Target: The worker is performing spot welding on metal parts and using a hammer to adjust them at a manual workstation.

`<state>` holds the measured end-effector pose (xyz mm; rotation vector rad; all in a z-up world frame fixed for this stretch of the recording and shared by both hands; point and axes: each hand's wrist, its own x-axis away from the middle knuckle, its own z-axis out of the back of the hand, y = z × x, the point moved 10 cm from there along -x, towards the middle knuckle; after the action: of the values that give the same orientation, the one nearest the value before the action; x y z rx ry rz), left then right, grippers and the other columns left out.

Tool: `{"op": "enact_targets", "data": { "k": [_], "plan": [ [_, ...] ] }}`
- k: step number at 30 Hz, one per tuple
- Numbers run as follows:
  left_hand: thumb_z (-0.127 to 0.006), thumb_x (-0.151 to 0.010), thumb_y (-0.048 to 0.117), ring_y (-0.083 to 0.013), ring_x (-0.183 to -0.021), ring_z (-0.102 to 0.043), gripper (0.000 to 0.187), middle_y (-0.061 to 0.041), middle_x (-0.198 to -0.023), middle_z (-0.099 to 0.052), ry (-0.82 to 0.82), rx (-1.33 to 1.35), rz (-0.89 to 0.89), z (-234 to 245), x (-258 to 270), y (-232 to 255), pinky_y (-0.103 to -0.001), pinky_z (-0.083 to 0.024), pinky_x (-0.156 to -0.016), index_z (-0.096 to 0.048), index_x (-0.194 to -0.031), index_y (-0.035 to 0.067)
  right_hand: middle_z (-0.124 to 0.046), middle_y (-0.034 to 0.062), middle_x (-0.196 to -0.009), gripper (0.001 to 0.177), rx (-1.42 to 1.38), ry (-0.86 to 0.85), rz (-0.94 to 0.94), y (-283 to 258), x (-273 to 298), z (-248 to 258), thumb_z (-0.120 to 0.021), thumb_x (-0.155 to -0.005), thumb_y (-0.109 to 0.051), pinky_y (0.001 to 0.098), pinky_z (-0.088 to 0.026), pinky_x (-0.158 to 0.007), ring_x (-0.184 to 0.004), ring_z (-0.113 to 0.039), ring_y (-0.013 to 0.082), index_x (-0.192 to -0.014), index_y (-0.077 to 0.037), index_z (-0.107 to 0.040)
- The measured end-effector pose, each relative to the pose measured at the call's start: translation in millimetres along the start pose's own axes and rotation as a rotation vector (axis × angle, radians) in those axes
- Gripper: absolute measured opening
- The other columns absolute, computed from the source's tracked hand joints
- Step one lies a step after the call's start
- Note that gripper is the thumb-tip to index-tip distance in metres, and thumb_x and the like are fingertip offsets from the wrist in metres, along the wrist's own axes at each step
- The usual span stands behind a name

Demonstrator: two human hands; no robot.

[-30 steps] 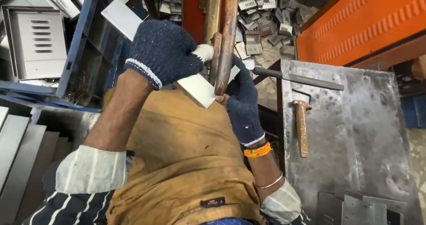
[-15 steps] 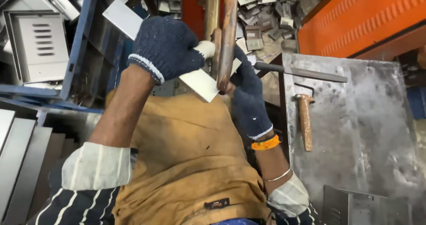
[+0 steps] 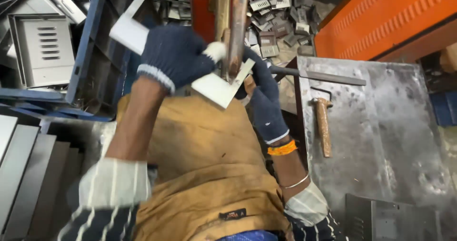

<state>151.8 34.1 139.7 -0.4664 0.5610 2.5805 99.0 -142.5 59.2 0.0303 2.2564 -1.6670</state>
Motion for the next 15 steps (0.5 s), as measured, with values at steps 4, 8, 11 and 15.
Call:
{"op": "enact_targets", "data": {
  "k": [4, 8, 11, 15],
  "plan": [
    [-0.072, -0.086, 0.047, -0.0337, -0.05, -0.063, 0.041, -0.016, -0.058, -0.065, -0.025, 0.095, 0.183, -5, 71, 30, -0.047, -0.05, -0.053, -0.079, -0.069, 0.01, -0.067, 0.002, -0.126, 0.04, 0.096, 0.091, 0.013, 28, 33, 18, -0.054, -0.113, -0.026, 0.0243, -0.053, -0.092, -0.108, -0.061, 0.0082, -0.147, -0.003, -0.055],
    [-0.074, -0.078, 0.044, -0.0352, -0.054, -0.064, 0.036, -0.018, -0.063, -0.065, 0.091, 0.312, 0.295, -28, 113, 89, -0.048, -0.048, -0.053, -0.076, -0.072, 0.008, -0.07, 0.0035, -0.103, 0.027, 0.581, 0.237, 0.15, 9, 76, 82, -0.05, -0.111, -0.023, 0.0273, -0.051, -0.083, -0.094, -0.065, 0.0129, -0.111, -0.004, -0.068],
    [-0.075, -0.084, 0.04, -0.0327, -0.055, -0.065, 0.034, -0.018, -0.062, -0.065, -0.149, 0.67, 0.296, -52, 99, 158, -0.046, -0.048, -0.054, -0.074, -0.071, 0.008, -0.063, 0.0013, -0.073, 0.036, 0.668, 0.37, -0.042, -36, 111, 153, -0.053, -0.108, -0.025, 0.03, -0.042, -0.061, -0.066, -0.058, 0.0139, -0.082, -0.004, -0.066],
    [-0.062, -0.098, 0.021, -0.035, -0.111, -0.068, 0.027, -0.016, -0.117, -0.073, 0.118, 0.936, -0.282, -34, 79, 243, -0.045, -0.053, -0.097, -0.068, -0.119, 0.005, -0.06, -0.001, -0.06, 0.052, 0.631, 0.592, 0.044, -118, 164, 214, -0.06, -0.108, -0.035, 0.0313, -0.036, -0.049, -0.051, -0.052, 0.0125, -0.07, -0.001, -0.065]
  ]
}}
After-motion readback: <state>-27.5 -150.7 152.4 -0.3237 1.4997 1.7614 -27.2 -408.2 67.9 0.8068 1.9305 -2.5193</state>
